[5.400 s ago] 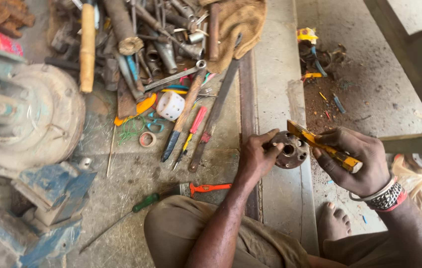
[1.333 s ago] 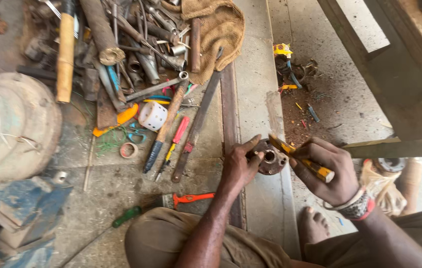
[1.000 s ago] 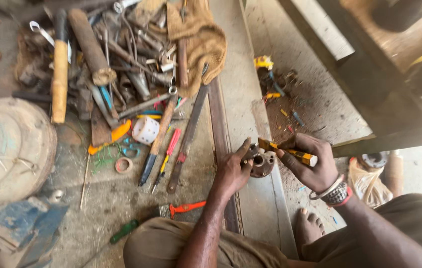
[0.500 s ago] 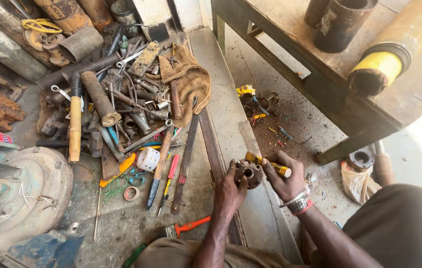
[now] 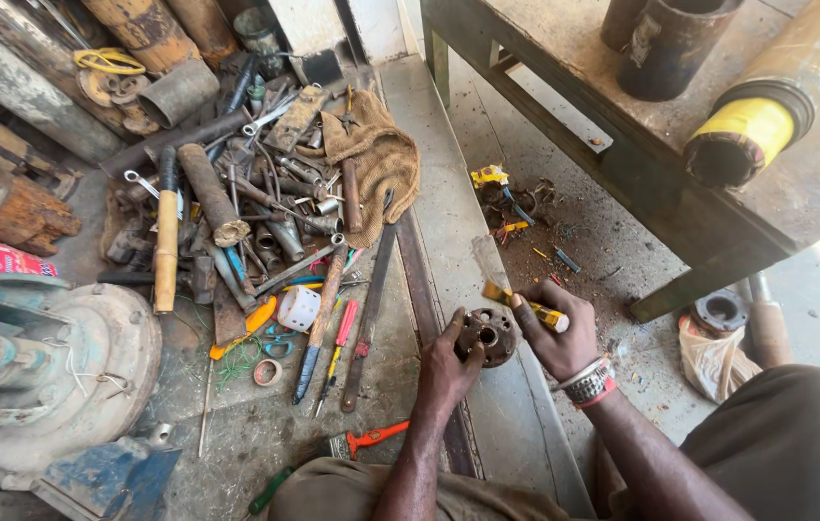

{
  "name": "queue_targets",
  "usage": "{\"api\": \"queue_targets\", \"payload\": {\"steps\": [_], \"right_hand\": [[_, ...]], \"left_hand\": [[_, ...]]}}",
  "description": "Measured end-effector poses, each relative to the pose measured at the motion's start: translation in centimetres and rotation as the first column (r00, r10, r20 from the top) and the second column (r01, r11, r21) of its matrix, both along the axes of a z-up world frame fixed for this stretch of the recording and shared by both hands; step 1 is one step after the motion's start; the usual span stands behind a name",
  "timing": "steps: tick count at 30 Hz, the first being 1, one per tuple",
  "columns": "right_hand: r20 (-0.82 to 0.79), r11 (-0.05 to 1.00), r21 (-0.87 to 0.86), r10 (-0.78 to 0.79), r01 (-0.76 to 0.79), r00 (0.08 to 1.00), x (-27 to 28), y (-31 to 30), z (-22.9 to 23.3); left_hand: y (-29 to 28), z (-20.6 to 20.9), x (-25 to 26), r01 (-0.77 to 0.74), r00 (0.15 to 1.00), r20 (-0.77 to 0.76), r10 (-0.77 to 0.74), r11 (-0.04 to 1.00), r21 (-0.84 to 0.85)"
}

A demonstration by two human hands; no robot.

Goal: The person sits on the floor and uses a wire brush to scrub the inside and outside surfaces of a cylindrical metal part. They rotate the part frequently to clean different areas, including the inner bore and outer rim.

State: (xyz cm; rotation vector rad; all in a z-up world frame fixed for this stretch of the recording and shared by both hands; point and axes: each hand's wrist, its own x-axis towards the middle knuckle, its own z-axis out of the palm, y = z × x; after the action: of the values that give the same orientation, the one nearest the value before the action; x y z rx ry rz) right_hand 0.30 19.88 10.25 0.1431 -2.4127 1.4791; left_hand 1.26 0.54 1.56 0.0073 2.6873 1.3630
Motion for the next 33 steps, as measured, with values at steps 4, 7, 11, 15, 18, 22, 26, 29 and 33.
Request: {"api": "queue_targets", "payload": {"steps": [4, 7, 11, 15, 18, 22, 26, 29, 33], "right_hand": [[0.189, 0.992, 0.094, 0.065, -0.084, 0.98, -0.5, -0.5, 0.1], [0.134, 0.999, 0.037, 0.023, -0.028, 0.991, -0.3, -0.9, -0.4], [0.212, 0.993, 0.101, 0.035, -0.058, 0.977, -0.6, -0.6, -1.0], [0.131, 0.998, -0.022, -0.056, 0.059, 0.99, -0.2, -0.7, -1.7], [0.203, 0.988, 0.117, 0.077, -0.102, 0.976, -0.8, -0.5, -1.6], [0.152, 0.994, 0.113, -0.022, 0.004, 0.988, -0.1, -0.8, -2.1], [0.096, 0.989, 0.144, 0.026, -0.04, 0.995, -0.1, -0.6, -2.2], [0.062, 0.995, 0.095, 0.033, -0.039, 0.998, 0.0, -0.6, -2.3], [0.272, 0.969, 0.245, -0.052, -0.017, 0.961, -0.3, -0.7, -1.8]], "left_hand": [[0.1, 0.7, -0.3, 0.023, 0.99, 0.138, -0.031, 0.998, 0.059], [-0.1, 1.6, -0.3, 0.024, 0.991, 0.129, -0.032, 0.998, 0.063], [-0.2, 2.3, -0.5, 0.036, 0.996, 0.084, -0.043, 0.996, 0.077], [-0.4, 1.5, -0.9, 0.054, 0.992, 0.109, -0.061, 0.997, 0.059], [-0.3, 0.5, -1.3, 0.051, 0.973, 0.223, -0.059, 0.998, 0.043], [-0.5, -0.7, -1.0, 0.075, 0.996, 0.046, -0.078, 0.995, 0.073], [-0.3, -0.5, -1.4, 0.082, 0.991, 0.102, -0.083, 0.997, 0.011], [-0.4, -0.3, -1.1, 0.07, 0.989, 0.128, -0.071, 0.997, 0.012], [-0.5, 0.2, -1.5, 0.078, 0.997, 0.021, -0.078, 0.997, 0.007]]}}
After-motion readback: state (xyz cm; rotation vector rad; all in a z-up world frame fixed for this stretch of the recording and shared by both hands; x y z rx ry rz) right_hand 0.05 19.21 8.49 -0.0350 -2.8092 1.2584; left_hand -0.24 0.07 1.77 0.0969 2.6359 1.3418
